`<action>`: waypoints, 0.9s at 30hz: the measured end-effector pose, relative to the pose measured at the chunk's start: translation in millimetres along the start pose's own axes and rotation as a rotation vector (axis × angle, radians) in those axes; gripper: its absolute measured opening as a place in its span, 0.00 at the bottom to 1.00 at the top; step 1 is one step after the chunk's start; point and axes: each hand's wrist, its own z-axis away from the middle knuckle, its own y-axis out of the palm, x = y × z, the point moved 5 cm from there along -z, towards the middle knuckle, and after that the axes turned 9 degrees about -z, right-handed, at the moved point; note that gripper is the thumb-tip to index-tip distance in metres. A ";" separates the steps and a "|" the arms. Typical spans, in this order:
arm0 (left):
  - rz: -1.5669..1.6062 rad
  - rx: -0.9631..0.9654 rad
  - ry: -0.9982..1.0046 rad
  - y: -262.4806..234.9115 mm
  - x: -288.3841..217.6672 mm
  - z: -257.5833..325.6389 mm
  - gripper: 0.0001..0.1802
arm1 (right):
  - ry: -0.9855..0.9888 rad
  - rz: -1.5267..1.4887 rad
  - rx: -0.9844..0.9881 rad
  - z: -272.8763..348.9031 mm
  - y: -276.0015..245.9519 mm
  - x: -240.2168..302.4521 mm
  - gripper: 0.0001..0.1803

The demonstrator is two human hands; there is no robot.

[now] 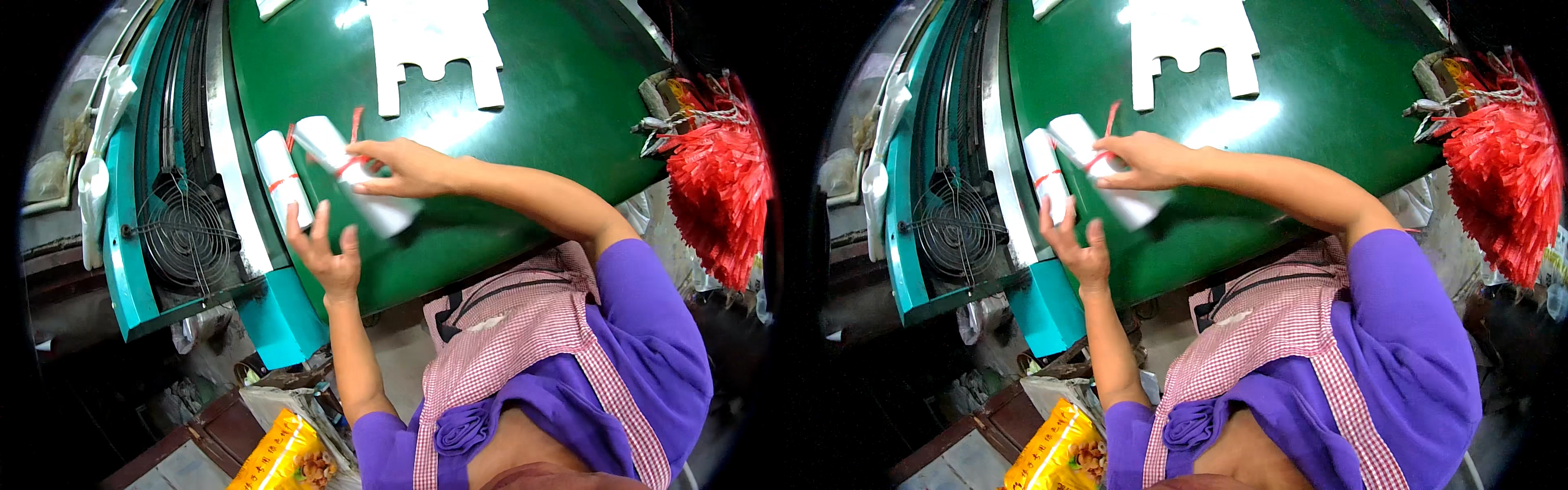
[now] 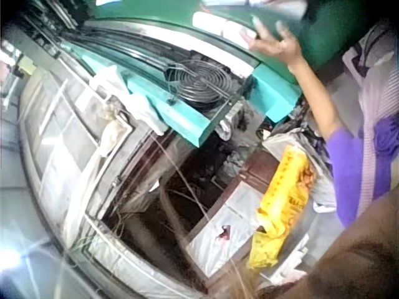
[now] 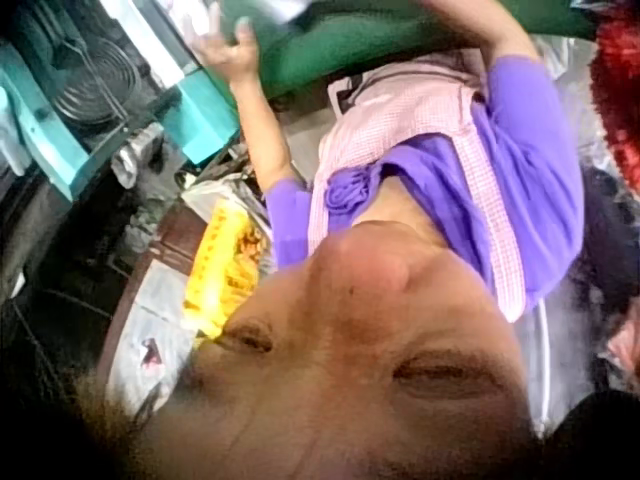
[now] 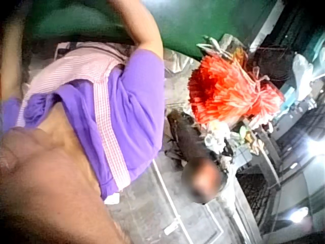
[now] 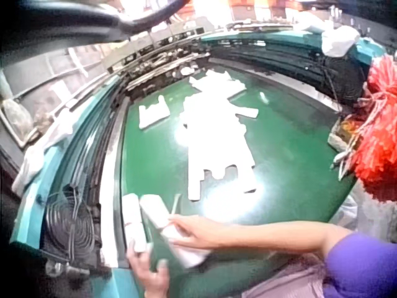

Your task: The person folds white plastic sheets on a green table and ties them with red string. They then walk to a large industrial machine, remove a plastic-wrapped roll, and load it onto the machine's spindle.

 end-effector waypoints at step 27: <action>0.127 0.768 0.516 40.3 -77.5 97.1 0.43 | -0.058 0.531 0.072 96.8 -69.7 -42.5 0.34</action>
